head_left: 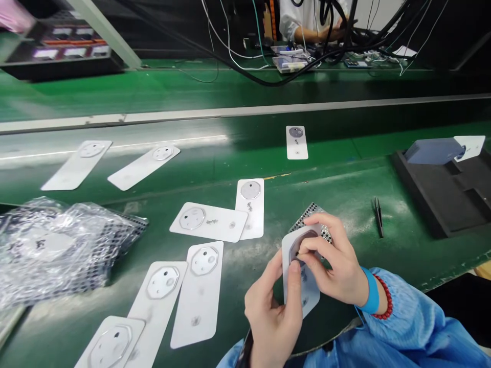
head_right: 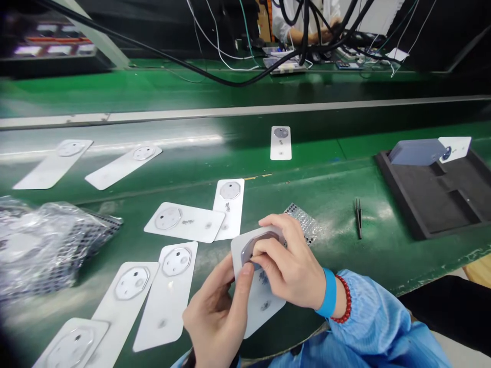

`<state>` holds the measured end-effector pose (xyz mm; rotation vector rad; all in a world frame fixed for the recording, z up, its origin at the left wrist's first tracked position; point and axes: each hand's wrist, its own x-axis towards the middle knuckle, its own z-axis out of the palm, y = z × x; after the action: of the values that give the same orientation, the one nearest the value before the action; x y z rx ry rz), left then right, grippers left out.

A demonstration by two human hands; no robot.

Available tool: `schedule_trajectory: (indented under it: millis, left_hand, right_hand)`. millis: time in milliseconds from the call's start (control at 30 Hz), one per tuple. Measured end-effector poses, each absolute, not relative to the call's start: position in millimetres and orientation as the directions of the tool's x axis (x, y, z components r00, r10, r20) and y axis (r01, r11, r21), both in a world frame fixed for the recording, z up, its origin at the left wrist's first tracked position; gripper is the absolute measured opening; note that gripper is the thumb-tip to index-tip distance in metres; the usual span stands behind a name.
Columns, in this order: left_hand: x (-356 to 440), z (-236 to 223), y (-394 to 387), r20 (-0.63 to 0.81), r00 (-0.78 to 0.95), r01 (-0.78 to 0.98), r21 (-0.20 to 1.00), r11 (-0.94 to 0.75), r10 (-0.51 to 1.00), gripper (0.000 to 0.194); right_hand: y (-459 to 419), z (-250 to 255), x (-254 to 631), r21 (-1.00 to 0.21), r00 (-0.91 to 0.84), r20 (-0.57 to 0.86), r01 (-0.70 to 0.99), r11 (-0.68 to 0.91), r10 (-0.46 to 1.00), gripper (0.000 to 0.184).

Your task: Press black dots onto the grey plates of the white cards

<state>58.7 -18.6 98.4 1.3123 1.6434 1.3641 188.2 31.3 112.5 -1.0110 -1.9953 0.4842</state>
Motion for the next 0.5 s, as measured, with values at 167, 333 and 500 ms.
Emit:
schedule_trajectory:
  millis: [167,333,500]
  left_hand:
    - [60.1,98.6,-20.2,0.135,-0.330,0.284,0.958,-0.039,0.934,0.025]
    - [60.2,99.2,-19.8,0.198,-0.301,0.283,0.953,-0.111,0.933,0.025]
    - [58.3,99.3,-15.9,0.242,-0.288,0.279,0.947,-0.160,0.926,0.024]
  right_hand:
    - [27.1,108.8,183.8,-0.706,-0.255,0.498,0.436,0.558,0.829,0.012]
    - [26.9,110.1,182.8,-0.897,-0.162,0.312,0.275,0.346,0.936,0.012]
    - [30.6,116.1,184.1,-0.991,-0.196,0.111,0.051,0.123,0.974,0.021]
